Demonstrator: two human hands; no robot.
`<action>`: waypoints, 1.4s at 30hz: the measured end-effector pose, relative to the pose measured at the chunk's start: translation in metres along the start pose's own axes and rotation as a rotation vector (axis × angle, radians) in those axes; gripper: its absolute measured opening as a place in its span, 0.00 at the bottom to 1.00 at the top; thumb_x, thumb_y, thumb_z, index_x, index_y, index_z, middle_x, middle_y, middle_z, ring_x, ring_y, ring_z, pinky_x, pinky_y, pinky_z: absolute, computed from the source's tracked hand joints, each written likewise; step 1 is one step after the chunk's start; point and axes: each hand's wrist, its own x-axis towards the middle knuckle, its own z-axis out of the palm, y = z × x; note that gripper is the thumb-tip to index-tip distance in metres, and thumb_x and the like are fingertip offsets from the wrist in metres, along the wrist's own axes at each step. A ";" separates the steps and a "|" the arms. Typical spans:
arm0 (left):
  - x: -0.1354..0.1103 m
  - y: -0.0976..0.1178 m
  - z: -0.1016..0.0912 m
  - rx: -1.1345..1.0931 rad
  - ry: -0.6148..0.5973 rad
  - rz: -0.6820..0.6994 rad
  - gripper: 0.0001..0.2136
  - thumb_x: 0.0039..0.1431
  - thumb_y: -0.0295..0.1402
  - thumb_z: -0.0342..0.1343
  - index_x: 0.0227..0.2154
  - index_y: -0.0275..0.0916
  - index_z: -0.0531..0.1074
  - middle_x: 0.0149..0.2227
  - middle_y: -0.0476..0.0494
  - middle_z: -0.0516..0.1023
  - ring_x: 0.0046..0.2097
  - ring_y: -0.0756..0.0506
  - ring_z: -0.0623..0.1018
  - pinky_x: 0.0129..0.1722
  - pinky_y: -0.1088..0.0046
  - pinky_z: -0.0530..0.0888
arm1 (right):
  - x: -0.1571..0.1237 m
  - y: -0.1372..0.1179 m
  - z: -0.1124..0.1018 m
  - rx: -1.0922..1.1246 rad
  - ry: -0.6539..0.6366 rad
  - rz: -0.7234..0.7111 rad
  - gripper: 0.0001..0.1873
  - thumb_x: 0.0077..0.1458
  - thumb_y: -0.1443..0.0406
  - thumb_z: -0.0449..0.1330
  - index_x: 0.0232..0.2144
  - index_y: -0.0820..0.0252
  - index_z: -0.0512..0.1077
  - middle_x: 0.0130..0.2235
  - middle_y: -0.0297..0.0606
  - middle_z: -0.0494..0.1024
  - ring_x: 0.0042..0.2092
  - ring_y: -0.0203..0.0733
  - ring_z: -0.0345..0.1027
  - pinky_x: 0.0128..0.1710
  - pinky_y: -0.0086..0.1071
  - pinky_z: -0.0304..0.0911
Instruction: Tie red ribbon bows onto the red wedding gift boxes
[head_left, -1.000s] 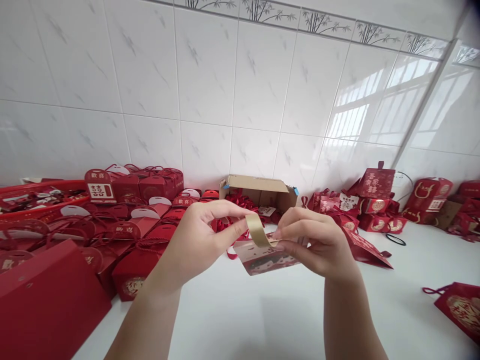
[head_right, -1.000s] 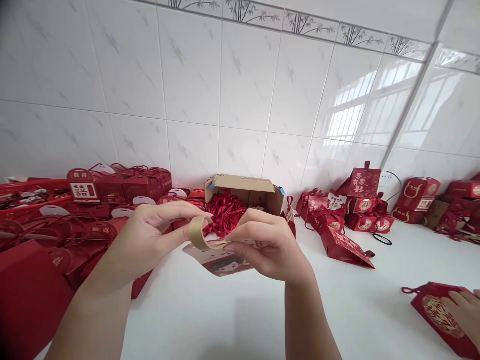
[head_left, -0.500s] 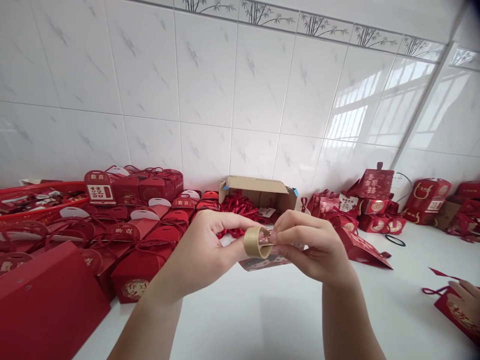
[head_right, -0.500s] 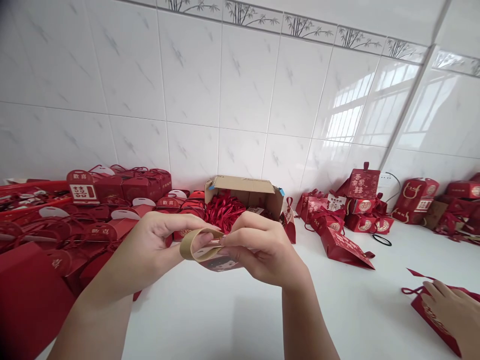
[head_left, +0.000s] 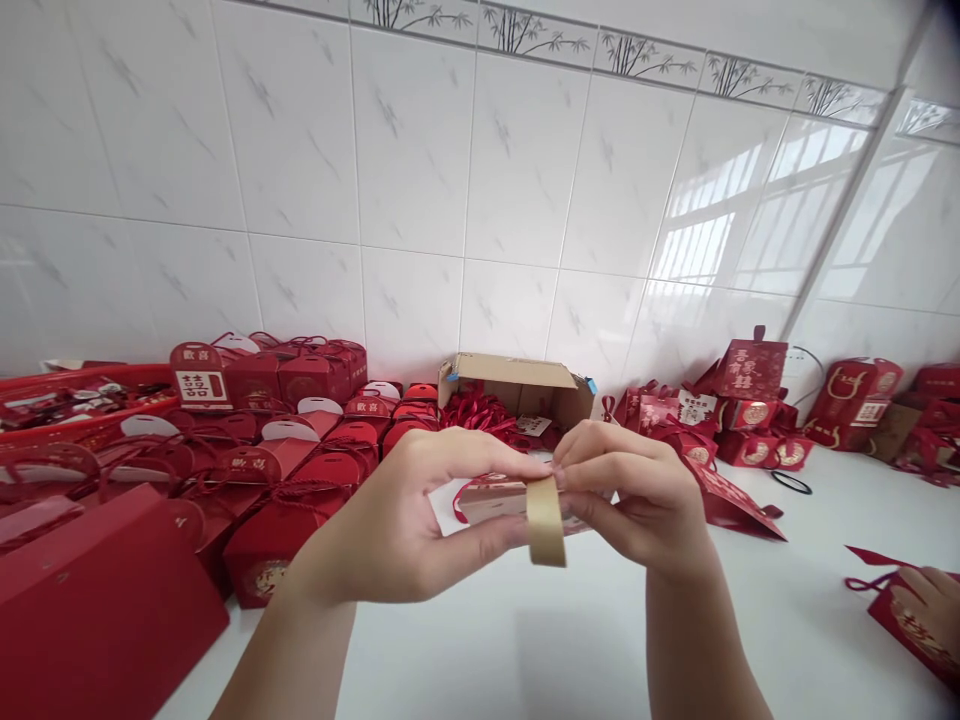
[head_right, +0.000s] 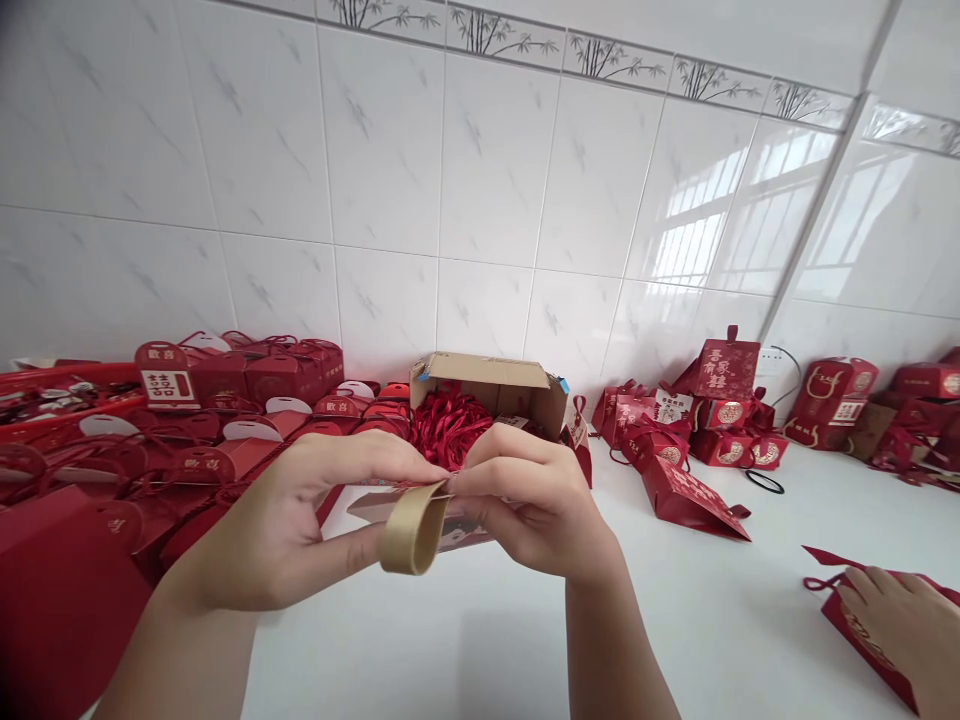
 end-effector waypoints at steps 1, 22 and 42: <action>0.000 -0.001 0.001 -0.001 0.008 0.006 0.13 0.52 0.26 0.59 0.41 0.42 0.75 0.35 0.49 0.79 0.34 0.49 0.77 0.34 0.77 0.74 | 0.001 0.000 0.000 -0.003 0.023 -0.017 0.13 0.50 0.77 0.60 0.37 0.59 0.73 0.30 0.37 0.70 0.31 0.38 0.68 0.30 0.35 0.70; 0.005 -0.019 0.009 0.204 0.270 0.458 0.14 0.53 0.18 0.55 0.37 0.44 0.75 0.33 0.46 0.80 0.37 0.46 0.78 0.40 0.67 0.74 | 0.006 -0.006 0.009 -0.137 0.123 -0.024 0.17 0.50 0.75 0.61 0.43 0.58 0.73 0.37 0.41 0.73 0.36 0.41 0.71 0.32 0.34 0.68; 0.005 -0.008 0.006 0.136 0.233 0.429 0.13 0.54 0.17 0.53 0.34 0.44 0.72 0.37 0.47 0.80 0.47 0.44 0.76 0.49 0.59 0.74 | 0.000 -0.005 0.027 -0.156 0.314 -0.058 0.10 0.49 0.75 0.61 0.31 0.55 0.71 0.31 0.35 0.70 0.29 0.37 0.66 0.34 0.41 0.69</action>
